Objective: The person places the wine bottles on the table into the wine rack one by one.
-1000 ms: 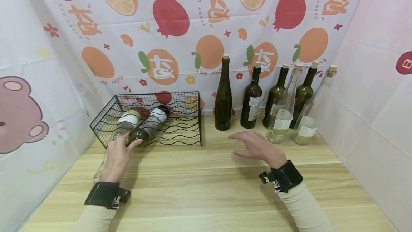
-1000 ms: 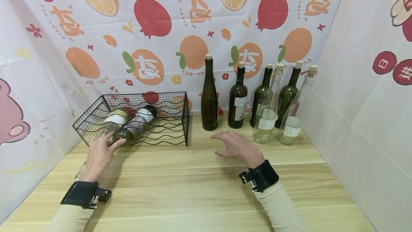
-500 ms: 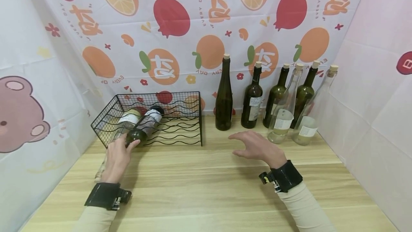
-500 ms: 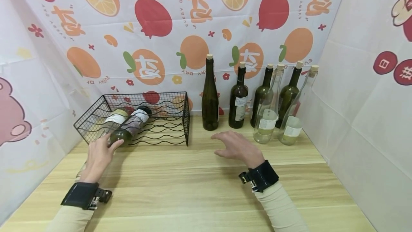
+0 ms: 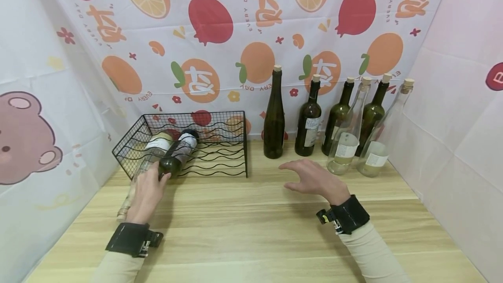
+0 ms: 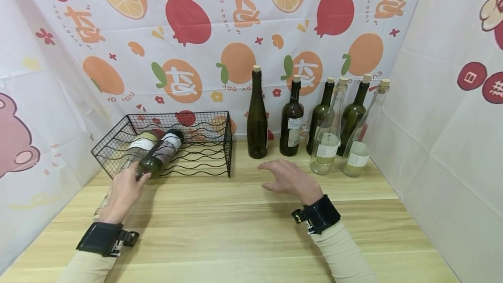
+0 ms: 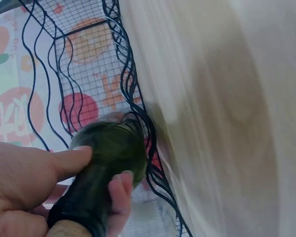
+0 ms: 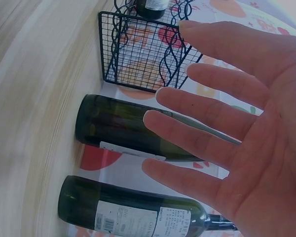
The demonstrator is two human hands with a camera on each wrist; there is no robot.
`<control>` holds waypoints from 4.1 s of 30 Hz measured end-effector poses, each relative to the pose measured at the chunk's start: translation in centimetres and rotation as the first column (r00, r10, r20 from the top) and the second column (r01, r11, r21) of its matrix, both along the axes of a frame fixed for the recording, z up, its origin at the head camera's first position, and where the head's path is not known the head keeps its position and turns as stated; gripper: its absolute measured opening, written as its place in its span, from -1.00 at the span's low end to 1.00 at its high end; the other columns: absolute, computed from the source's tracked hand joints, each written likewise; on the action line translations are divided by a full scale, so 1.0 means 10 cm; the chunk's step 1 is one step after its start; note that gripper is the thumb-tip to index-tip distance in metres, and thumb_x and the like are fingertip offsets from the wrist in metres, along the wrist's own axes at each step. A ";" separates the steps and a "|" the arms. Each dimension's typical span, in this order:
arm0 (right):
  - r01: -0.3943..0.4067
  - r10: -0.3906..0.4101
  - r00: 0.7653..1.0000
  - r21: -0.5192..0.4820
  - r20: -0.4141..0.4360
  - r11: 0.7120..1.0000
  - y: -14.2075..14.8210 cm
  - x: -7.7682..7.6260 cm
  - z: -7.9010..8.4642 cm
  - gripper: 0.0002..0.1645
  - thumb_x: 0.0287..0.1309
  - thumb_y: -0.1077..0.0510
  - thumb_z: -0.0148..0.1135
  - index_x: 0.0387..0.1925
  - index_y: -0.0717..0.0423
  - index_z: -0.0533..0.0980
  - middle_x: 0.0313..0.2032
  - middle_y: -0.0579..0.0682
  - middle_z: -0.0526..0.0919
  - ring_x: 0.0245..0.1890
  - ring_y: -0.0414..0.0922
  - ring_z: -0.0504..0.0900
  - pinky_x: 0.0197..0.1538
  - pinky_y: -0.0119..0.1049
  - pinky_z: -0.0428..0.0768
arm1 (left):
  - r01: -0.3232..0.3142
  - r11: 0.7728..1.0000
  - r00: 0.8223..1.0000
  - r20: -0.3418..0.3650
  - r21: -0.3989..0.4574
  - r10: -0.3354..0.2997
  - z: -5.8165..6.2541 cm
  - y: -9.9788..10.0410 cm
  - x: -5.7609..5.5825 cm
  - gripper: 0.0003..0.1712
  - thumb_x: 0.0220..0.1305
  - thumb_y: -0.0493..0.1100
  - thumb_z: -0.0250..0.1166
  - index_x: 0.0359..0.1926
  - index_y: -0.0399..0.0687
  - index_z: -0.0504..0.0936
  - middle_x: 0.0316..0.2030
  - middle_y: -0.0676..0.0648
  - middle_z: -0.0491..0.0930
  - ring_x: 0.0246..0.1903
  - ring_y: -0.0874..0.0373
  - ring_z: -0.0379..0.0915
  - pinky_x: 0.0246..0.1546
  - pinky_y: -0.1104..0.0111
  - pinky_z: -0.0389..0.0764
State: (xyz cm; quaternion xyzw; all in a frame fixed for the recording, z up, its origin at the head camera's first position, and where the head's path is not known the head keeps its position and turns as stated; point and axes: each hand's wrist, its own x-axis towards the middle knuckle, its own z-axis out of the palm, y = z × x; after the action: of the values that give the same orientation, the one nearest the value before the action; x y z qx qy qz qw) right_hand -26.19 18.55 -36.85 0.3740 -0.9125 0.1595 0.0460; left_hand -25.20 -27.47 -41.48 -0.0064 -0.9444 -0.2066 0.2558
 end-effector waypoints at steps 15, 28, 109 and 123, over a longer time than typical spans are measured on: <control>0.004 -0.004 1.000 -0.003 0.010 1.000 0.00 -0.01 0.00 -0.42 0.24 0.08 0.43 0.26 0.14 0.57 0.21 0.12 0.69 0.20 0.08 0.68 0.24 -0.02 0.63 | -0.001 0.999 0.946 0.325 0.049 -0.015 0.14 0.11 -0.04 -0.47 0.41 -0.21 0.25 0.11 -0.58 0.27 -0.16 -0.71 0.52 -0.40 -0.37 0.60 -0.55 0.04 0.61; 0.034 -0.038 0.997 0.059 0.066 0.998 -0.02 0.03 -0.01 -0.43 0.24 0.07 0.39 0.26 0.15 0.57 0.21 0.10 0.69 0.23 0.06 0.66 0.28 -0.02 0.60 | -0.010 1.000 0.905 0.426 0.015 0.003 0.16 0.10 -0.10 -0.23 0.42 -0.16 0.18 0.35 -0.68 0.08 0.04 -0.79 0.41 -0.05 -0.64 0.51 -0.09 -0.27 0.61; 0.057 -0.080 0.963 0.097 0.256 0.994 -0.01 0.03 -0.05 -0.43 0.27 0.11 0.39 0.25 0.24 0.56 0.22 0.15 0.67 0.13 0.19 0.70 0.18 0.05 0.65 | 0.044 0.999 0.772 0.636 -0.019 -0.022 0.30 0.07 0.02 -0.47 0.59 0.02 -0.12 -0.46 -0.19 0.48 -0.77 -0.06 0.56 -0.77 0.10 0.50 -0.63 0.25 0.45; 0.066 -0.090 0.960 0.101 0.264 0.993 -0.01 0.03 -0.03 -0.42 0.26 0.12 0.40 0.26 0.26 0.55 0.23 0.16 0.66 0.14 0.20 0.70 0.20 0.06 0.64 | -0.006 1.000 0.811 0.584 -0.029 0.022 0.27 0.09 0.02 -0.50 0.51 0.01 0.07 -0.54 -0.21 0.49 -0.82 -0.03 0.53 -0.84 0.17 0.49 -0.73 0.36 0.39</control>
State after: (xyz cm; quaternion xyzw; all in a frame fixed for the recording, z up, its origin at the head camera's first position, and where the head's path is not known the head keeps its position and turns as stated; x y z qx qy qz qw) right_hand -25.89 18.42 -37.18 0.3144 -0.9307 0.1648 -0.0886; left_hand -24.99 -26.59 -38.77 0.0611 -0.9799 -0.1846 -0.0452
